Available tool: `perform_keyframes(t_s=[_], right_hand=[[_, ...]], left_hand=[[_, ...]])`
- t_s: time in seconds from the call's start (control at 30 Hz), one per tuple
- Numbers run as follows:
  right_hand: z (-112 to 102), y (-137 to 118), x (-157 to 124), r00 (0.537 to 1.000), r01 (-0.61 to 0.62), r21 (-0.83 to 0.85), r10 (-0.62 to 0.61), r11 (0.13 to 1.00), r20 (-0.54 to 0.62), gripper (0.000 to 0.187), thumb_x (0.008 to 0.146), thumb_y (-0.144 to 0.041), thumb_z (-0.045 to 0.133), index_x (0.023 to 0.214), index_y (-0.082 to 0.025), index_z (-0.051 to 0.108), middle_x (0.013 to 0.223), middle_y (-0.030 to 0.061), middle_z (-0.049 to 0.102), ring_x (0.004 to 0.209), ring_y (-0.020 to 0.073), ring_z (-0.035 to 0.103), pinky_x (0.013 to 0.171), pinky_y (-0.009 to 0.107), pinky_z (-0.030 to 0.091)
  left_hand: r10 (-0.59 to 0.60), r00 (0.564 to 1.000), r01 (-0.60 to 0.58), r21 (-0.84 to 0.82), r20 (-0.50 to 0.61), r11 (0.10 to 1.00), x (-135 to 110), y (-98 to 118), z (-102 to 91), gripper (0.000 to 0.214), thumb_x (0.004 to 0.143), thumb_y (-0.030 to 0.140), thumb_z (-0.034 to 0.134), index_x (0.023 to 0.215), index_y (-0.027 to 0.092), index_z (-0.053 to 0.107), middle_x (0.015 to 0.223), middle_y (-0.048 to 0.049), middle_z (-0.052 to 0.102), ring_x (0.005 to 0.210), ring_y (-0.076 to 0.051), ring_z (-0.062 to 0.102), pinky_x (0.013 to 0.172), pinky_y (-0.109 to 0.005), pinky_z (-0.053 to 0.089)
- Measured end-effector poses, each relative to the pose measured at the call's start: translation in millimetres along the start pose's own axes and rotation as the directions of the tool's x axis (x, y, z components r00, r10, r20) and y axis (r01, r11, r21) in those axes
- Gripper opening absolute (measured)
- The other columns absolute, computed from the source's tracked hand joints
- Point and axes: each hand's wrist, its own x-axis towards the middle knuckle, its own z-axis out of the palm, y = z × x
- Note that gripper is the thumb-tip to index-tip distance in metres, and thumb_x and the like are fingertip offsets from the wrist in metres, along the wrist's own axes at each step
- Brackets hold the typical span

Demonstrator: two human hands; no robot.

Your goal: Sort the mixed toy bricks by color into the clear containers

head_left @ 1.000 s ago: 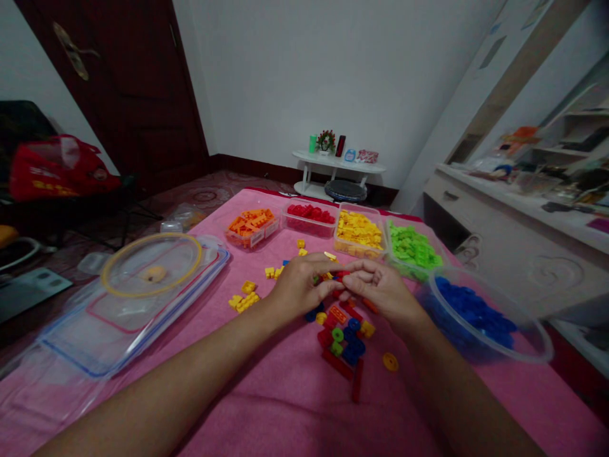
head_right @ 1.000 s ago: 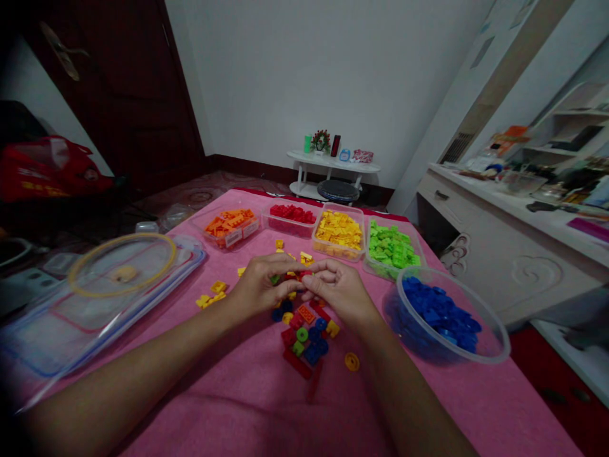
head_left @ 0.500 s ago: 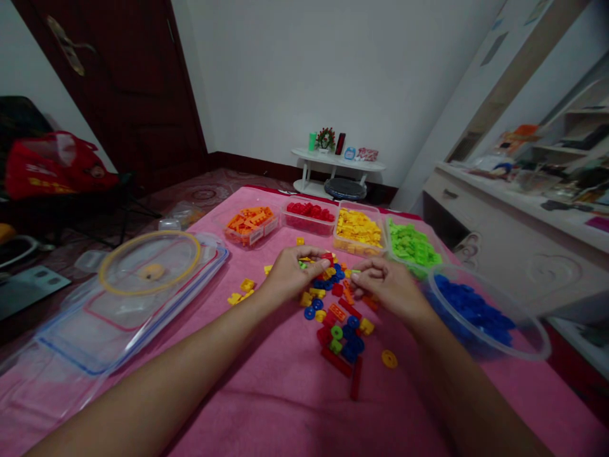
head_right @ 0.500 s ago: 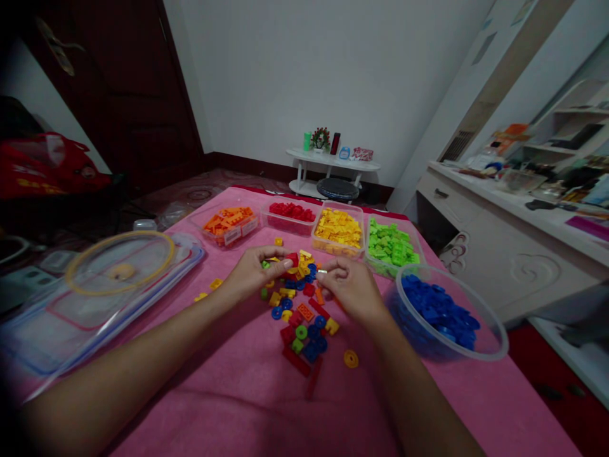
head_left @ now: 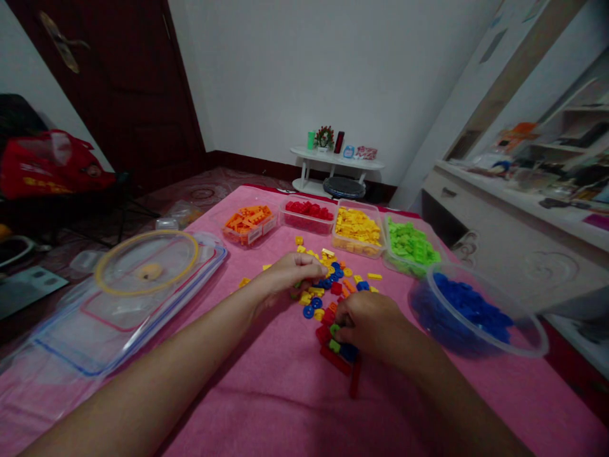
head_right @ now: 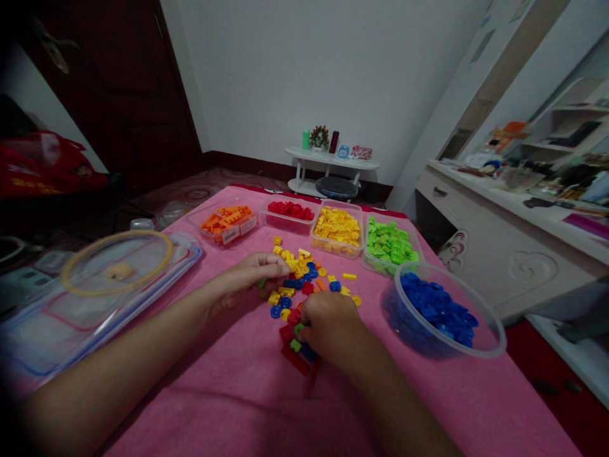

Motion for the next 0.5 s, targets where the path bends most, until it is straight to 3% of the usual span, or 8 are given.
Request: perform_keyframes(t_s=[0.07,0.13,0.2,0.27,0.37,0.5], right_hand=[[6,-2,1,0.999,0.009,-0.032,-0.010,0.999,-0.038,0.014,0.072,-0.032,0.062,0.067,-0.020,0.067,0.070,0.0049,0.066,0.063,0.0161,0.056,0.051,0.027,0.019],[10,-2,3,0.996,0.027,-0.022,-0.029,0.999,-0.083,0.016,0.073,-0.035,0.059,0.070,-0.021,0.067,0.071,0.0054,0.066,0.063,0.0165,0.056,0.050,0.027,0.019],[12,2,5,0.995,0.029,0.024,-0.027,0.999,-0.099,0.015,0.071,-0.035,0.059,0.070,-0.022,0.066,0.069,0.0036,0.065,0.059,0.0151,0.053,0.049,0.026,0.018],[11,11,8,0.994,0.001,0.069,0.006,0.998,-0.107,0.009,0.067,-0.030,0.060,0.067,-0.021,0.063,0.064,0.0013,0.062,0.055,0.0128,0.049,0.048,0.026,0.018],[5,26,7,0.990,-0.021,0.132,0.039,0.991,-0.133,0.007,0.062,-0.015,0.057,0.067,-0.020,0.059,0.062,-0.0010,0.059,0.053,0.0105,0.045,0.047,0.024,0.020],[-4,23,-5,0.987,0.129,0.239,-0.102,0.962,-0.122,0.022,0.065,-0.012,0.054,0.081,-0.023,0.065,0.072,-0.0018,0.064,0.061,0.0107,0.052,0.052,0.022,0.027]], left_hand=[[0.024,0.981,-0.071,0.240,0.193,0.968,-5,-1,3.5,0.018,0.068,0.032,0.069,0.066,0.014,0.068,0.057,-0.0001,0.060,0.049,-0.007,0.048,0.050,-0.019,0.037],[0.029,0.926,-0.198,0.419,0.376,0.886,-11,-3,7.5,0.014,0.065,0.028,0.072,0.075,0.018,0.073,0.070,-0.0012,0.068,0.061,-0.011,0.057,0.059,-0.020,0.041],[0.037,0.897,-0.304,0.552,0.441,0.776,-16,-5,11.5,0.016,0.062,0.022,0.074,0.078,0.022,0.075,0.074,0.0010,0.070,0.064,-0.012,0.059,0.059,-0.019,0.040],[0.075,0.912,-0.350,0.668,0.404,0.657,-18,-8,14.9,0.020,0.057,0.015,0.074,0.074,0.025,0.075,0.069,0.0032,0.069,0.060,-0.011,0.058,0.053,-0.018,0.036],[0.116,0.952,-0.302,0.793,0.285,0.530,-16,-9,17.7,0.019,0.057,0.009,0.069,0.068,0.024,0.073,0.063,0.0032,0.068,0.056,-0.011,0.056,0.050,-0.019,0.032],[0.163,0.974,-0.215,0.862,0.156,0.458,-13,-5,16.6,0.018,0.061,0.010,0.066,0.068,0.025,0.073,0.061,0.0019,0.067,0.054,-0.013,0.055,0.048,-0.020,0.029]])
